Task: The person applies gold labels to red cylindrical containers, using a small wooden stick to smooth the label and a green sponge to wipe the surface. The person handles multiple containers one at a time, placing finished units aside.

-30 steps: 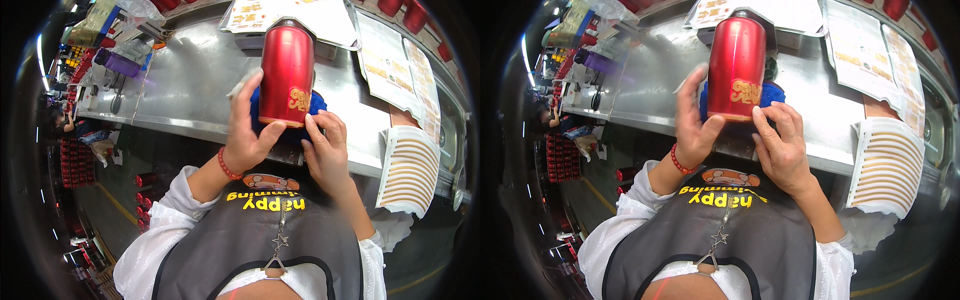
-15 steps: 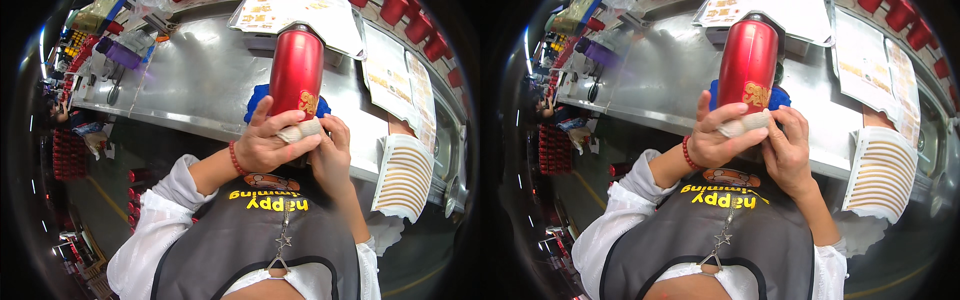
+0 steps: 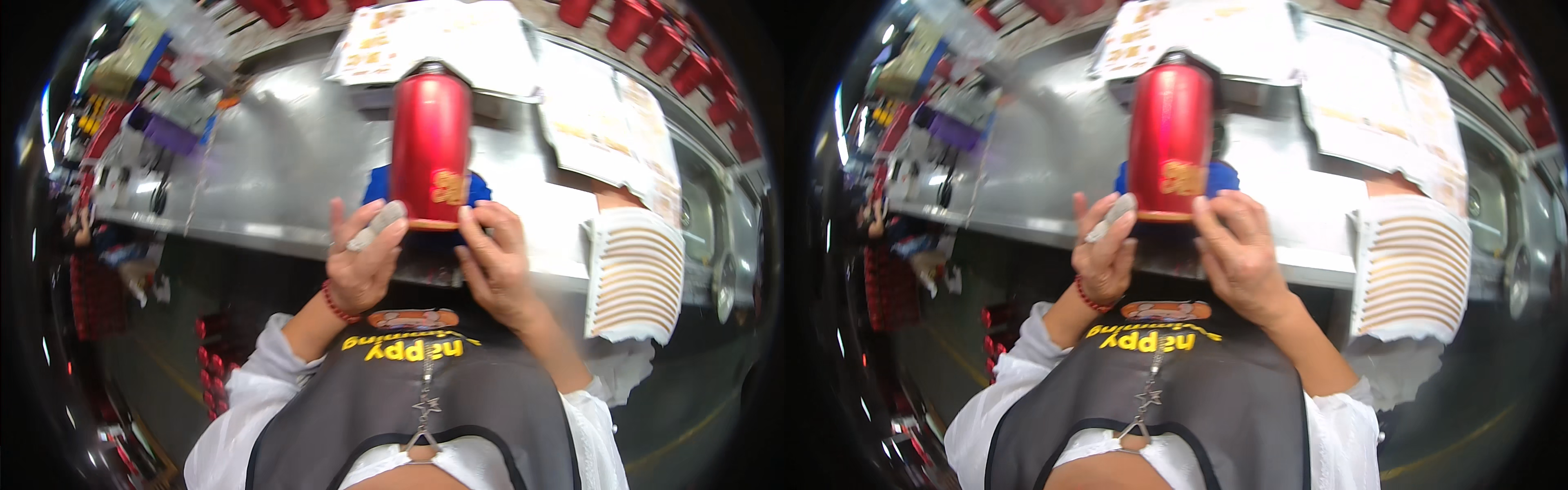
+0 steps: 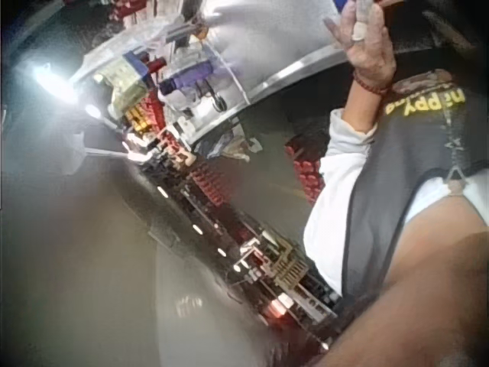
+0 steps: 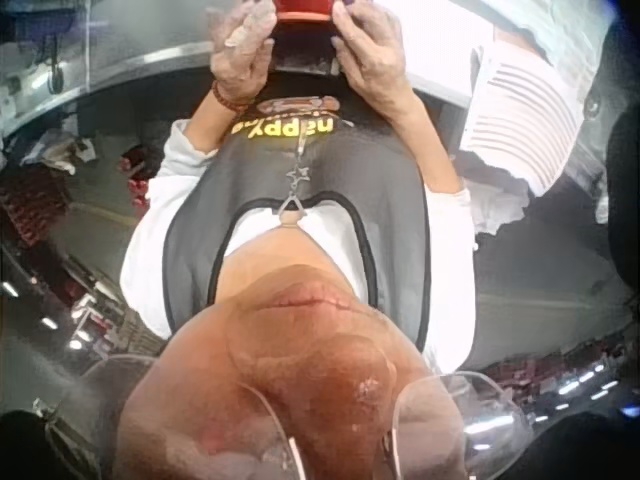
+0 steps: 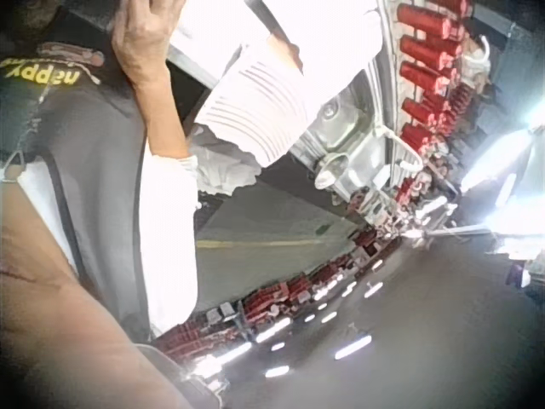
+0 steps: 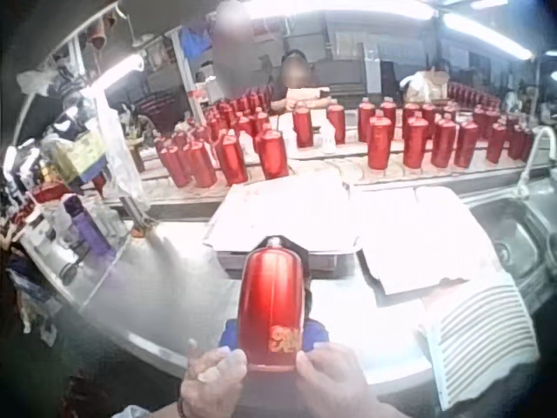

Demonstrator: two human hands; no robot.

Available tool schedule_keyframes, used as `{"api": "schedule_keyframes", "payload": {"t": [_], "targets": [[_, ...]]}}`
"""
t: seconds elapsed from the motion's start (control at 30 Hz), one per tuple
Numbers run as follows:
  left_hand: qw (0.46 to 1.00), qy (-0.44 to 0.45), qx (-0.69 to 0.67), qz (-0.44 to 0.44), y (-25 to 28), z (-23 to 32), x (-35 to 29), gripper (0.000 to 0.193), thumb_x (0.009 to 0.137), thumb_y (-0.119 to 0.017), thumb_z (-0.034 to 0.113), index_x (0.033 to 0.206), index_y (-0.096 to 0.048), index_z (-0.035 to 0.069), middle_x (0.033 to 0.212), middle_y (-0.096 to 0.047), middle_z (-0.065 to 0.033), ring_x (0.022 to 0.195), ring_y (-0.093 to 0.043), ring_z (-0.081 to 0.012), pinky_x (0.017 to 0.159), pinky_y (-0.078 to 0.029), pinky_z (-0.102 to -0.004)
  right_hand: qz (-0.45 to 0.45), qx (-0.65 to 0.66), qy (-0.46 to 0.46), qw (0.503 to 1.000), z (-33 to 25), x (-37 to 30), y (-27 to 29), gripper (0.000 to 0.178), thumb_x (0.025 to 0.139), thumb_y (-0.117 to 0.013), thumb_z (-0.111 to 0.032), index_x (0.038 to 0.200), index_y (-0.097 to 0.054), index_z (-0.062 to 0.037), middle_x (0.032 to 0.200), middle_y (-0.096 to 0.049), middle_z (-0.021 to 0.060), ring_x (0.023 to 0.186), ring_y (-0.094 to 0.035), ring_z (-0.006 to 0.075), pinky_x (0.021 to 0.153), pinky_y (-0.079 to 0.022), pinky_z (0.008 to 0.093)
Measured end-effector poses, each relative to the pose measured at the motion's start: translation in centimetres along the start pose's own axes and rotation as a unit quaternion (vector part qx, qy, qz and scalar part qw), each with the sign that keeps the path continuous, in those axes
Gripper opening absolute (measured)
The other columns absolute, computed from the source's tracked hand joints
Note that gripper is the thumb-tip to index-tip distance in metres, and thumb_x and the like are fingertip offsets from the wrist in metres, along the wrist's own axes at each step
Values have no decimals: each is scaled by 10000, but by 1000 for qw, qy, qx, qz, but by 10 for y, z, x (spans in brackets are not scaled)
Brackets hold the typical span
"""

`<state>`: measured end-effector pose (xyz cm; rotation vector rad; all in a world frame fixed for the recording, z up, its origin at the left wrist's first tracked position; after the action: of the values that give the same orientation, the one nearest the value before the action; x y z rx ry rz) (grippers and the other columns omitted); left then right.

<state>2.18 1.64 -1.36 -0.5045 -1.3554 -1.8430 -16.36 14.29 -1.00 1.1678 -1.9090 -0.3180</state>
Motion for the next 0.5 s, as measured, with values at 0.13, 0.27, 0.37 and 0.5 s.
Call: {"api": "schedule_keyframes", "payload": {"t": [0.13,0.27,0.37,0.5], "targets": [[987,-137,72,-36,3,-4,22,341,838,-706,86,1157,-746,200,1126,-741,8,1221,-582,-183,1245,-158,-513,19,8,16,1000,1,2,1,519,760,-712,51,1270,-614,36,1180,-581,154,1160,-540,390,1008,-451,462],[951,-289,90,-59,-11,-2,49,309,844,-703,170,1125,-734,295,1088,-707,108,1203,-557,-149,1245,-172,-525,11,-7,19,1000,2,3,16,483,747,-695,45,1224,-629,9,1159,-578,170,1139,-550,396,974,-476,471],[934,-330,113,-74,-19,1,56,295,828,-709,184,1099,-704,297,1044,-684,106,1133,-564,-134,1235,-180,-563,33,-41,-10,999,16,10,60,424,792,-634,106,1204,-659,13,1214,-587,151,1184,-557,351,974,-491,405],[939,-320,88,-93,-13,13,57,277,767,-767,158,1030,-747,246,1060,-685,44,1122,-550,-165,1227,-105,-614,82,-264,-116,954,98,27,161,309,889,-587,52,1176,-690,1,1142,-635,166,968,-639,301,855,-521,369]]}}
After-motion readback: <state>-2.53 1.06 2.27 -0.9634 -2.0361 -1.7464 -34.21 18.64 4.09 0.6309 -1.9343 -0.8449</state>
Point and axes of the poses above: each hand's wrist, its own x-axis towards the middle knuckle, its own y-axis out of the back of the hand, z = x × y, the point moved 2 cm from there along x, towards the middle knuckle
